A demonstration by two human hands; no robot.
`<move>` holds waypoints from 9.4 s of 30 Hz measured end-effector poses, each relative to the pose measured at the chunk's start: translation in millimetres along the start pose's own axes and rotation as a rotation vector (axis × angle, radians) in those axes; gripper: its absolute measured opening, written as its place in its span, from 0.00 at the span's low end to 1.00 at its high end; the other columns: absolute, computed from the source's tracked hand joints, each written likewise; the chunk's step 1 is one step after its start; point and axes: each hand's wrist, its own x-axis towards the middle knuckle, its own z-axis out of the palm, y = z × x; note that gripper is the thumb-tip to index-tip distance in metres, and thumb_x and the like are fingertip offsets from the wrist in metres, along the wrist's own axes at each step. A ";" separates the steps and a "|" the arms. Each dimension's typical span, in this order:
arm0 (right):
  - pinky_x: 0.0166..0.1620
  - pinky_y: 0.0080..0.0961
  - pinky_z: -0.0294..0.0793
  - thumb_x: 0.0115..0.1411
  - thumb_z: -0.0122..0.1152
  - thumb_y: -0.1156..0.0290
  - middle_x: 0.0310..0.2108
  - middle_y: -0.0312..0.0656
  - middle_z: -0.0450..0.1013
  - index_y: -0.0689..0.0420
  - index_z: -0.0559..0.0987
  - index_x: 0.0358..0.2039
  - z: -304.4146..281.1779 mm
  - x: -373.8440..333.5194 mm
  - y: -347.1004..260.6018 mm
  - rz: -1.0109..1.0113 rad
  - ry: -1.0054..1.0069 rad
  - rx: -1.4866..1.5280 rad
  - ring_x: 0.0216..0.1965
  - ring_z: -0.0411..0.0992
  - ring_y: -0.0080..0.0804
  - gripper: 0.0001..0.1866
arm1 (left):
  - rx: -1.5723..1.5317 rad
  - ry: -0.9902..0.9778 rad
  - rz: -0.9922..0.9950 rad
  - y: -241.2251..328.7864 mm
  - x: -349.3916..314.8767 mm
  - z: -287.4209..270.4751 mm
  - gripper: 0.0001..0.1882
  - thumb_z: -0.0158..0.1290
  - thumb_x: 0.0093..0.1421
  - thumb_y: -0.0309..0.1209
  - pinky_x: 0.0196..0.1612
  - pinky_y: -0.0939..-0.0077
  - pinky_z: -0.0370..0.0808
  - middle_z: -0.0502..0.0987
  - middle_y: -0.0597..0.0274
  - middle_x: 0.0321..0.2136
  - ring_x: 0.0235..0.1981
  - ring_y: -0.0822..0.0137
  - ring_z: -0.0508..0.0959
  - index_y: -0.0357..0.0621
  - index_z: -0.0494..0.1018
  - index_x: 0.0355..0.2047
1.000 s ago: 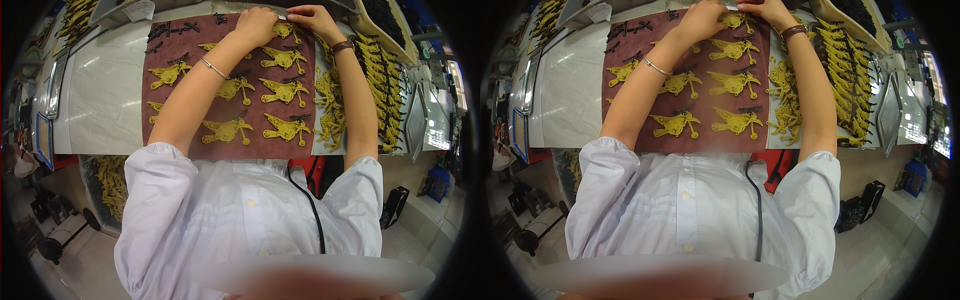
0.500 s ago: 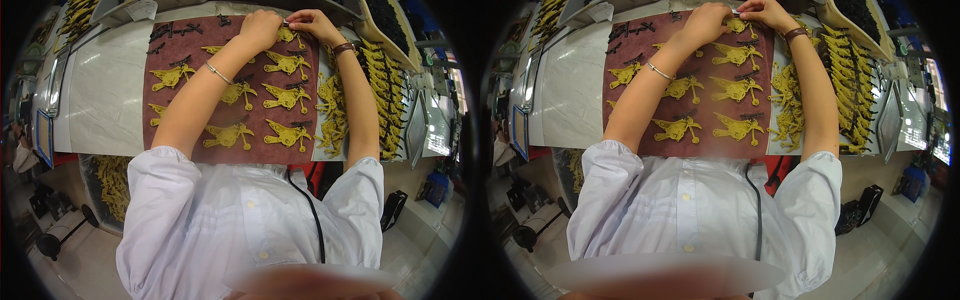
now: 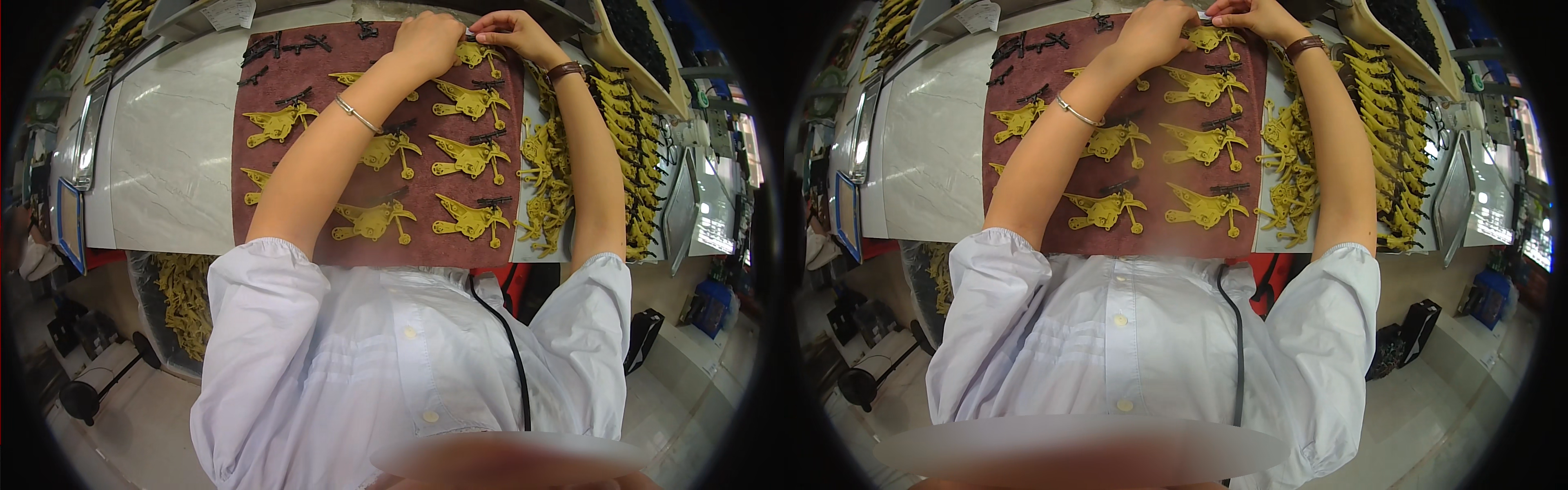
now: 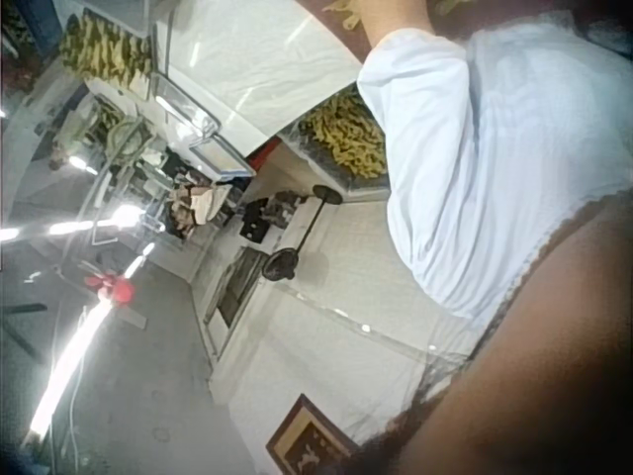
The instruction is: The person assembles toy plastic motorcycles by hand, attaching plastic wheels to the yellow bodies.
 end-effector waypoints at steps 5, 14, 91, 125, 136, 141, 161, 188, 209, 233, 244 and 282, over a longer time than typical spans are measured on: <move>0.46 0.17 0.73 0.58 0.66 0.66 0.36 0.32 0.79 0.57 0.82 0.42 10.8 -1.8 -10.7 -0.052 0.063 -0.091 0.39 0.74 0.18 0.13 | 0.018 -0.059 -0.029 -2.3 0.3 -0.7 0.17 0.66 0.47 0.36 0.48 0.57 0.73 0.79 0.62 0.40 0.46 0.58 0.78 0.49 0.80 0.38; 0.42 0.18 0.73 0.63 0.61 0.64 0.36 0.35 0.79 0.57 0.82 0.44 8.5 -34.7 -57.0 -0.224 0.366 -0.443 0.37 0.75 0.18 0.13 | 0.014 0.007 0.046 2.4 -14.7 -16.5 0.15 0.63 0.48 0.36 0.50 0.56 0.71 0.77 0.63 0.40 0.46 0.59 0.76 0.50 0.80 0.37; 0.21 0.17 0.70 0.62 0.58 0.71 0.24 0.33 0.72 0.54 0.74 0.31 14.8 -3.6 -181.9 -0.170 0.208 0.879 0.27 0.75 0.21 0.04 | -1.098 0.256 -0.333 -15.6 -189.2 -144.0 0.15 0.57 0.61 0.28 0.43 0.79 0.75 0.78 0.58 0.45 0.44 0.69 0.78 0.37 0.75 0.48; 0.36 0.14 0.73 0.54 0.65 0.74 0.40 0.34 0.77 0.52 0.76 0.55 201.9 -36.8 -219.4 -0.213 0.084 0.219 0.33 0.72 0.15 0.25 | -2.040 0.212 -0.570 -36.7 -226.6 -114.8 0.11 0.51 0.65 0.26 0.46 0.67 0.81 0.76 0.56 0.41 0.42 0.66 0.78 0.37 0.66 0.47; 0.21 0.12 0.66 0.57 0.67 0.65 0.23 0.27 0.72 0.57 0.77 0.34 194.5 -33.7 -236.7 0.079 0.084 0.384 0.21 0.69 0.11 0.10 | -1.834 0.362 -0.500 -38.4 -228.0 -124.2 0.10 0.51 0.64 0.25 0.45 0.68 0.81 0.77 0.55 0.44 0.44 0.67 0.78 0.38 0.69 0.46; 0.19 0.14 0.69 0.57 0.66 0.64 0.25 0.30 0.74 0.57 0.79 0.35 195.8 -22.6 -219.4 0.021 0.124 0.361 0.22 0.70 0.13 0.11 | -1.674 0.420 -0.498 -43.0 -229.3 -132.4 0.09 0.53 0.63 0.25 0.44 0.71 0.81 0.78 0.55 0.41 0.41 0.68 0.79 0.35 0.72 0.44; 0.15 0.18 0.64 0.58 0.64 0.64 0.18 0.34 0.71 0.62 0.80 0.32 177.4 -7.2 -206.5 -0.149 0.096 -0.109 0.13 0.66 0.18 0.12 | -0.883 0.154 -0.765 -128.8 -251.2 -138.3 0.12 0.62 0.55 0.29 0.31 0.83 0.78 0.82 0.59 0.30 0.28 0.74 0.80 0.35 0.79 0.37; 0.16 0.15 0.70 0.57 0.66 0.61 0.23 0.30 0.72 0.59 0.81 0.33 164.8 -56.1 -197.1 0.041 0.166 0.029 0.20 0.70 0.14 0.13 | -0.084 -0.187 0.222 -72.7 -166.9 -126.2 0.24 0.62 0.45 0.33 0.53 0.68 0.65 0.80 0.63 0.40 0.44 0.65 0.76 0.50 0.78 0.46; 0.19 0.22 0.76 0.56 0.65 0.66 0.22 0.40 0.75 0.62 0.81 0.34 181.6 -0.9 -216.1 0.075 0.097 -0.174 0.20 0.75 0.26 0.12 | -0.646 0.272 0.028 -76.9 -219.6 -136.0 0.21 0.65 0.44 0.25 0.44 0.75 0.76 0.79 0.62 0.41 0.40 0.70 0.78 0.40 0.78 0.42; 0.18 0.20 0.74 0.57 0.64 0.63 0.23 0.35 0.72 0.60 0.80 0.34 161.2 -16.0 -189.5 0.104 0.217 -0.165 0.21 0.73 0.21 0.12 | -0.609 0.293 -0.250 -81.3 -188.2 -110.8 0.16 0.61 0.52 0.30 0.48 0.74 0.75 0.80 0.60 0.40 0.42 0.67 0.80 0.40 0.78 0.42; 0.19 0.19 0.73 0.58 0.64 0.60 0.21 0.32 0.70 0.58 0.81 0.36 164.7 -24.8 -177.2 0.029 0.237 -0.101 0.21 0.72 0.19 0.14 | -0.224 -0.029 -0.079 -119.8 -212.9 -123.9 0.23 0.64 0.45 0.35 0.52 0.67 0.73 0.79 0.60 0.43 0.46 0.59 0.76 0.45 0.77 0.44; 0.18 0.18 0.72 0.57 0.65 0.62 0.22 0.33 0.73 0.59 0.81 0.34 171.1 -32.1 -200.4 0.104 0.216 0.015 0.21 0.72 0.18 0.13 | -0.494 0.157 -0.198 -79.5 -170.6 -148.0 0.15 0.59 0.54 0.32 0.46 0.59 0.73 0.77 0.49 0.39 0.44 0.52 0.76 0.45 0.79 0.42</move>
